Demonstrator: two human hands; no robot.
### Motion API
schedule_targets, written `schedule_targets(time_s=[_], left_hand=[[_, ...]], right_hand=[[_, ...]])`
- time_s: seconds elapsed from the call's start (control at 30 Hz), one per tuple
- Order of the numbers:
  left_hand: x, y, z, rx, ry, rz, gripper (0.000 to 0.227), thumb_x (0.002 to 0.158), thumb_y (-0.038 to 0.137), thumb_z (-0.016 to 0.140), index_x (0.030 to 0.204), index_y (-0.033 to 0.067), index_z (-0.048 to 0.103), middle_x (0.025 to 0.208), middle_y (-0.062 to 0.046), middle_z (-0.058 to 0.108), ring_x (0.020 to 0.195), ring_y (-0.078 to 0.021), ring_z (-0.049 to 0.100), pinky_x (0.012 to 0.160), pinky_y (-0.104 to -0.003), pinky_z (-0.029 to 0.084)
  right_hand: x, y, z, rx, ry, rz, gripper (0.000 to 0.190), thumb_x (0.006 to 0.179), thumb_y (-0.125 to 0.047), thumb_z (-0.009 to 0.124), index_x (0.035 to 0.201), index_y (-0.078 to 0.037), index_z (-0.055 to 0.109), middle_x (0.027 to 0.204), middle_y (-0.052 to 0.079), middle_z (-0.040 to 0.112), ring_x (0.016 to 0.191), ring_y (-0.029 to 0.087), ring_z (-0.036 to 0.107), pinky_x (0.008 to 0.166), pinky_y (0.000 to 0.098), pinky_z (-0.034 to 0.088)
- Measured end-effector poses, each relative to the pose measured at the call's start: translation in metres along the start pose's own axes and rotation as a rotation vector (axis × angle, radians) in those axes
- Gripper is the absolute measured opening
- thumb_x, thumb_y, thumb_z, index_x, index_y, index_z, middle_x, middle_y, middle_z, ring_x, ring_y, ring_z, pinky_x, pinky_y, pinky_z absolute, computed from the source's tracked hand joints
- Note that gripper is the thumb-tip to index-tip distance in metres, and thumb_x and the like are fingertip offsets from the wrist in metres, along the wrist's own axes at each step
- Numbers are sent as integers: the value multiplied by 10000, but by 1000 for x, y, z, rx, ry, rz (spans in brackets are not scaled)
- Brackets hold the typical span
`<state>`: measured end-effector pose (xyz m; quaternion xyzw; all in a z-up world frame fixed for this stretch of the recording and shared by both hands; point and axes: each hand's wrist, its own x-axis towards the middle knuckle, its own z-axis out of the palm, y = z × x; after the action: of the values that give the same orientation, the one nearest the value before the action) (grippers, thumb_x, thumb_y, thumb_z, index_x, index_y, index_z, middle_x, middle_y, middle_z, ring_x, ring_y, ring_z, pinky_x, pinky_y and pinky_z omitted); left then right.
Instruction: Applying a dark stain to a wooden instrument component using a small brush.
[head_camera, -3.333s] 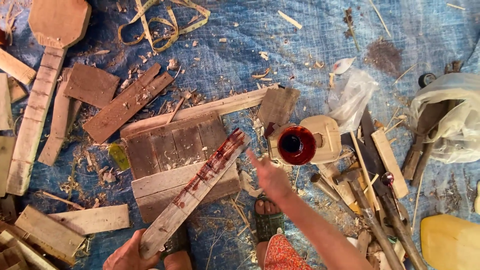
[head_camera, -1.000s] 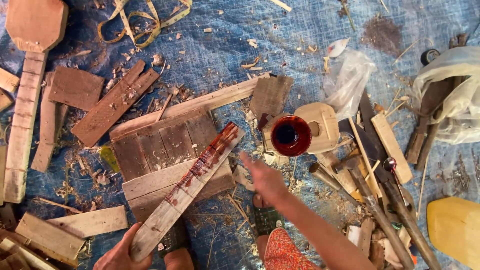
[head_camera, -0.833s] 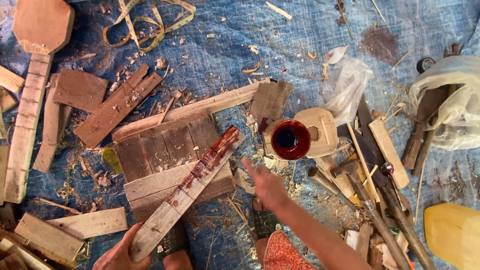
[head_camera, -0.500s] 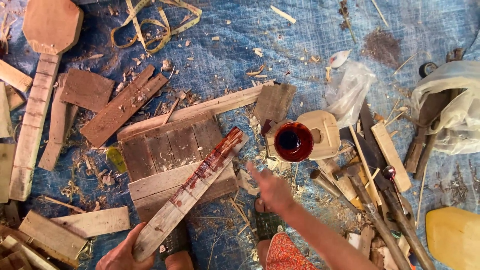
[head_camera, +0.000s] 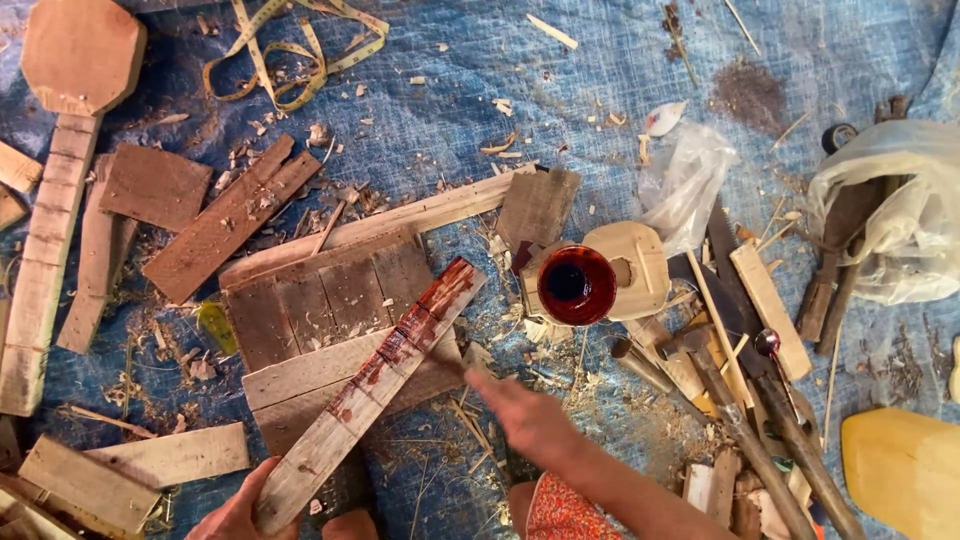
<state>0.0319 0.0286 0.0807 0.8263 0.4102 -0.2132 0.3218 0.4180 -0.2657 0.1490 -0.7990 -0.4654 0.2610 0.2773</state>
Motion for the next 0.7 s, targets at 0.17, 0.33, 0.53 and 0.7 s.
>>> schedule_targets(time_s=[0.17,0.33,0.53,0.7], left_hand=[[1,-20,13,-365,27,17,963,565,141,943,1448,112,560,1230,-140,792,1114,-229,799,942,-362,642],[14,-66,39,-523,-127,10,1104,544,145,984,1502,62,442,1398,-212,657,1312,-313,668,1066,-457,567],[-4,-19,24,-195,121,-1,887,542,208,978,1358,129,640,1078,-90,835,1082,-225,797,928,-332,617],[-9,17,14,-82,217,-55,777,545,181,907,1290,125,694,951,-81,838,873,-197,823,783,-279,618]], right_hand=[[-24,47,-76,244,323,426,510,870,2,599,1324,-224,551,970,-16,705,460,44,455,362,152,430],[-29,80,-109,-449,5,863,465,965,-313,493,1428,-344,476,1223,24,672,769,280,741,673,430,626],[-6,108,-92,-705,-75,645,397,980,-335,530,1371,-313,465,743,47,664,470,199,640,431,349,591],[-6,99,-85,-659,-91,546,335,992,-259,509,1323,-215,502,727,110,657,526,254,638,434,381,584]])
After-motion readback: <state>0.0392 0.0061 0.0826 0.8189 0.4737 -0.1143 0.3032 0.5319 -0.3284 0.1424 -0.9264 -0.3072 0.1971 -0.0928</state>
